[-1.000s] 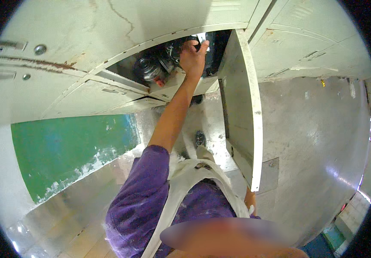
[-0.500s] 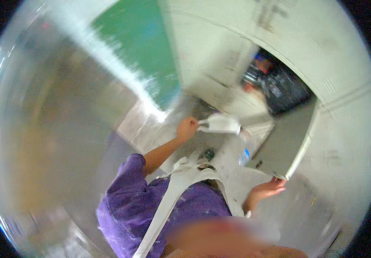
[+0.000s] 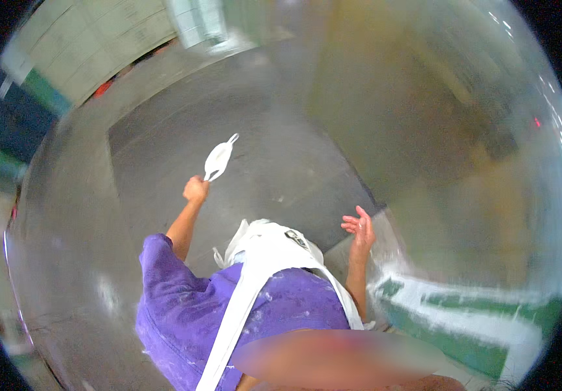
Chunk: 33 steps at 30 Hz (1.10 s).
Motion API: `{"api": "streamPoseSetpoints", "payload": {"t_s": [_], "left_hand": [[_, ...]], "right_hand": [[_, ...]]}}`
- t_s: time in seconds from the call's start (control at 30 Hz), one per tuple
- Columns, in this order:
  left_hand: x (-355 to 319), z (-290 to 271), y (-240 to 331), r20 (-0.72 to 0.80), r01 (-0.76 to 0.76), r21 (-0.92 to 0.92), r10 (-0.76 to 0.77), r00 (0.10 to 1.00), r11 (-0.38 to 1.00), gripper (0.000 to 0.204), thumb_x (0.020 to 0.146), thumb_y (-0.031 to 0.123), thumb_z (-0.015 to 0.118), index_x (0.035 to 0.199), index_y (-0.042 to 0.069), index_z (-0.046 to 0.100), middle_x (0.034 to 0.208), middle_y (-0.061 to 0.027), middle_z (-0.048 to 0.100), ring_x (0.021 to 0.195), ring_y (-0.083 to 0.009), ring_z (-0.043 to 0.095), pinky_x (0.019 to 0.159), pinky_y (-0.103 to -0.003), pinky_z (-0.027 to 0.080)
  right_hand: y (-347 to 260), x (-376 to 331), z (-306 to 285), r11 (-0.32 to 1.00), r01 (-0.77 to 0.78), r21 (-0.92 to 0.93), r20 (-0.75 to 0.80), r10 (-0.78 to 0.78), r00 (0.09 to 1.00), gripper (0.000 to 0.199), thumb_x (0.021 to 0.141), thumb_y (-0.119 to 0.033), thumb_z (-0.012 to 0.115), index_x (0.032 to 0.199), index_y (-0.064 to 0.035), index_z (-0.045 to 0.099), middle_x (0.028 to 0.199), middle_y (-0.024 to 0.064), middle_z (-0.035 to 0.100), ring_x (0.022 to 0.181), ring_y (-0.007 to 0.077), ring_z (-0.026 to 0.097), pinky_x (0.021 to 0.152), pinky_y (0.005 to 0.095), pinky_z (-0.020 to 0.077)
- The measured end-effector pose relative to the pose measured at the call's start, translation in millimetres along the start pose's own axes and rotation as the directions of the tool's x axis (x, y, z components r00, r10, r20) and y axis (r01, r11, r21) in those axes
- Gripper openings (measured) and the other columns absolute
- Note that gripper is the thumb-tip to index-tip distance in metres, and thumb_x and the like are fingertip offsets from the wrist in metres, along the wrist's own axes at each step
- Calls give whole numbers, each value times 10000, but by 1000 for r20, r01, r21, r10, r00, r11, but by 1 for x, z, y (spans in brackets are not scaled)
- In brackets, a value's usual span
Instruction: The person washes several metal bowls and a pot under running water at a sink, rinses them, and places them on a nearby counter. They then walk to a locker, open it, and store the cleaned items inside before retrieving a mask and walking through a room with large white containers.
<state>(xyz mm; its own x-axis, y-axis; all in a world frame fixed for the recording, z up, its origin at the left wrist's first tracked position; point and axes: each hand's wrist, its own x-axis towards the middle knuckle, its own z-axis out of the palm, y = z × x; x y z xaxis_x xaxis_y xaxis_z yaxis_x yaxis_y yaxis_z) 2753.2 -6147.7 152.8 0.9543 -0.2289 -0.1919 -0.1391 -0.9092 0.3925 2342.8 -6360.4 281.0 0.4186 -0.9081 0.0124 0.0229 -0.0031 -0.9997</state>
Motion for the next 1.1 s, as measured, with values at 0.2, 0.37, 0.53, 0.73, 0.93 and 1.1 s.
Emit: {"api": "streamPoseSetpoints", "payload": {"t_s": [0.2, 0.37, 0.53, 0.73, 0.93, 1.1], "left_hand": [[-37, -49, -227, -168, 660, 182, -639, 751, 729, 264, 712, 309, 651, 884, 110, 668, 930, -102, 665, 885, -279, 639, 727, -376, 508], [-20, -32, -311, -298, 735, 364, -676, 674, 572, 127, 753, 217, 590, 801, 141, 680, 819, -66, 669, 786, -225, 657, 619, -341, 511], [118, -34, -243, 221, 154, 748, -461, 860, 646, 218, 717, 300, 628, 866, 148, 677, 952, -48, 654, 895, -210, 632, 727, -363, 498], [381, -14, 14, 142, 302, 442, -399, 906, 844, 212, 761, 208, 580, 934, 120, 666, 1022, -109, 643, 962, -266, 617, 769, -360, 506], [611, 49, 336, 471, -521, 271, 360, 805, 810, 357, 703, 356, 631, 866, 39, 641, 892, -174, 645, 839, -328, 629, 735, -427, 500], [716, 38, 610, 519, -634, 25, 532, 669, 773, 309, 659, 309, 649, 833, 55, 679, 884, -173, 654, 863, -335, 627, 711, -414, 495]], "right_hand": [[5, 108, 153, 996, 28, -90, 472, 18, 881, 357, 929, -249, 476, 1183, 0, 503, 883, 86, 612, 747, 116, 578, 673, 243, 472], [50, 216, 240, 996, -19, -86, 579, 65, 813, 314, 915, -176, 502, 1172, 3, 511, 891, 71, 594, 783, 113, 571, 672, 235, 478], [81, 352, 328, 969, -81, -232, 610, 210, 764, 313, 888, -218, 545, 1101, 11, 545, 813, 42, 595, 659, 98, 557, 603, 237, 470], [72, 546, 453, 902, 305, -306, 665, -27, 746, 358, 857, -299, 560, 1074, -15, 561, 921, 137, 639, 831, 250, 617, 728, 341, 475], [68, 812, 553, 726, 360, -586, 485, -42, 873, 345, 839, -329, 545, 1024, -40, 584, 971, 182, 623, 920, 340, 590, 779, 411, 463], [38, 999, 527, 701, 120, -703, 57, -112, 992, 388, 825, -351, 554, 1038, -31, 599, 933, 159, 647, 901, 299, 612, 777, 377, 469]]}}
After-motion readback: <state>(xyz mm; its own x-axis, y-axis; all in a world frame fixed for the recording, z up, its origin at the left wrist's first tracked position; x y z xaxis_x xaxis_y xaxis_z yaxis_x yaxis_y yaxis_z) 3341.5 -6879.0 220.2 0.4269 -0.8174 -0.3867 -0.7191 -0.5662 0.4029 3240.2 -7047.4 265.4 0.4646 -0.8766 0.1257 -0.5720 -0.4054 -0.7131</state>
